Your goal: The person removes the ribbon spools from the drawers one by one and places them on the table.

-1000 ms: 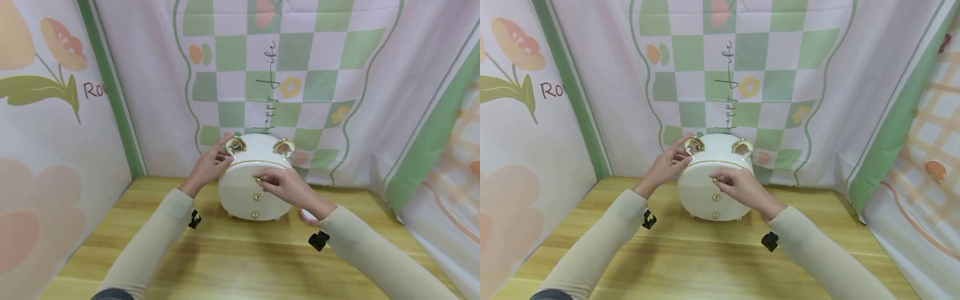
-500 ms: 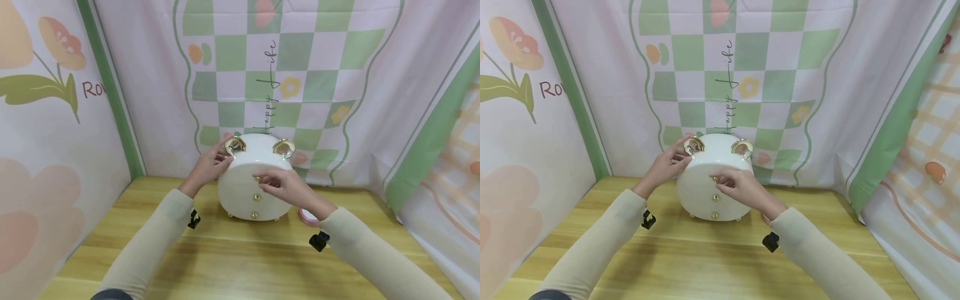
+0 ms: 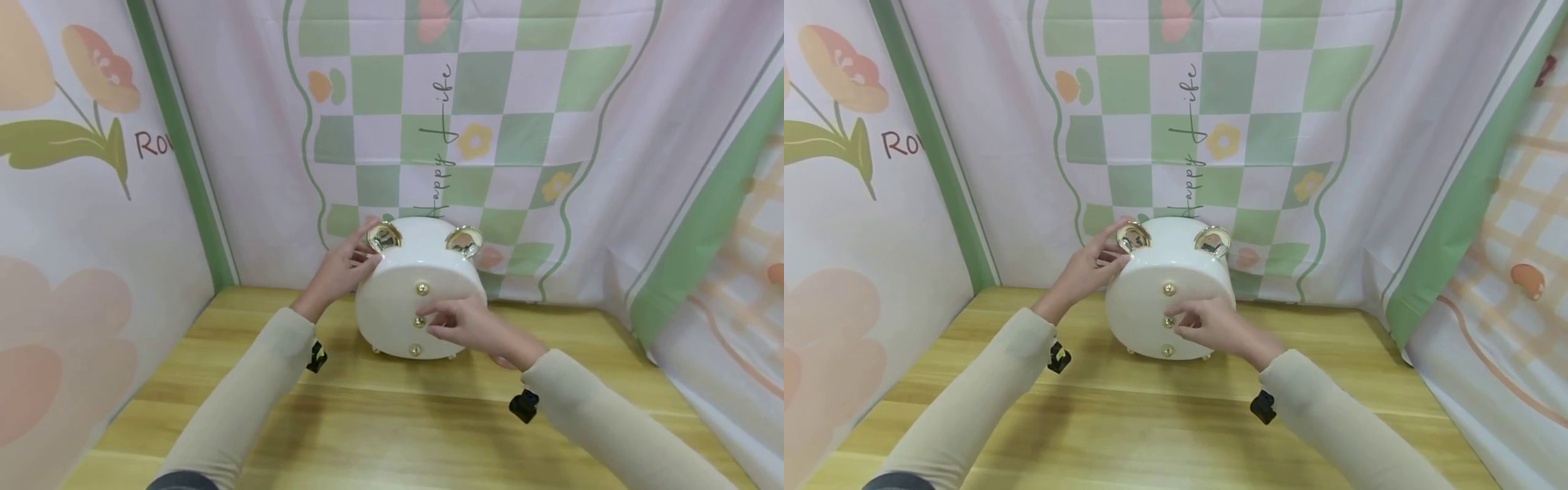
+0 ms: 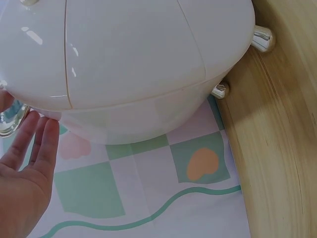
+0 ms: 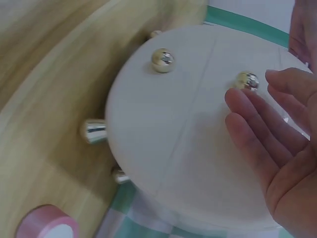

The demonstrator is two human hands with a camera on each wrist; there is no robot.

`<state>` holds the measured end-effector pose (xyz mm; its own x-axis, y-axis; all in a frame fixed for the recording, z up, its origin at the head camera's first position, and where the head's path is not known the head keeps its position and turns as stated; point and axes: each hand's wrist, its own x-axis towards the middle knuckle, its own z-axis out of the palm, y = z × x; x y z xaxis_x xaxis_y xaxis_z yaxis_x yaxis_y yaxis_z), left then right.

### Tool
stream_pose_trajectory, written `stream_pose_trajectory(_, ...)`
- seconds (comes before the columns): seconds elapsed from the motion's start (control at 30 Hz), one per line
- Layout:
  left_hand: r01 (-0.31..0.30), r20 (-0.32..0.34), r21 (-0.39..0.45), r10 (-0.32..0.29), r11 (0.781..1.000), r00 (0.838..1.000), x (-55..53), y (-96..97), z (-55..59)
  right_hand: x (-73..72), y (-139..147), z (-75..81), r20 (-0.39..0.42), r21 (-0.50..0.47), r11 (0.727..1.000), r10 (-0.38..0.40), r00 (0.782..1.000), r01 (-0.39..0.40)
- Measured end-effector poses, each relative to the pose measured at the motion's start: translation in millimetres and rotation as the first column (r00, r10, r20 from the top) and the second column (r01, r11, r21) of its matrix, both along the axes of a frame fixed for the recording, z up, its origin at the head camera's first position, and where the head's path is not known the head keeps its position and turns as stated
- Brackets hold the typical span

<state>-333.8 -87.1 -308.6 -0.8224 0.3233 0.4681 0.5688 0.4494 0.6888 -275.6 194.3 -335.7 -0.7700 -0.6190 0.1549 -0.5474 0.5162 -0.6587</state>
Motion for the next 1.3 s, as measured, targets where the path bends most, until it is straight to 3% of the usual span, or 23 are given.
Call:
stream_pose_trajectory(0.13,0.006,0.003,0.012,-0.007,1.0,1.0,-0.3,0.6,0.1,-0.7,-1.5,-7.1,0.045,-0.026,1.0,-0.008,0.999,0.009)
stream_pose_trajectory(0.27,0.006,0.01,0.011,-0.006,1.0,1.0,0.7,0.2,0.2,-5.1,-4.0,-14.0,-0.064,-0.005,1.0,0.021,0.998,-0.022)
stream_pose_trajectory(0.4,-0.003,0.008,0.001,0.003,1.0,1.0,2.7,-0.7,-0.3,-6.4,-8.5,-20.3,-0.181,-0.004,0.999,0.034,0.983,-0.035)
stream_pose_trajectory(0.53,-0.011,0.004,-0.005,0.011,1.0,1.0,3.0,-0.7,-0.3,-5.6,-12.5,-24.7,-0.229,-0.03,1.0,-0.001,0.973,-0.006)
stream_pose_trajectory(0.83,-0.008,0.016,0.003,0.008,1.0,1.0,2.3,1.1,0.1,-8.1,-14.6,-32.8,-0.19,-0.109,0.993,-0.07,0.979,0.049)
stream_pose_trajectory(1.3,-0.01,0.029,0.007,0.01,1.0,1.0,2.4,2.1,-0.1,-3.3,-12.4,-32.9,-0.12,-0.13,0.99,-0.073,0.99,0.058)
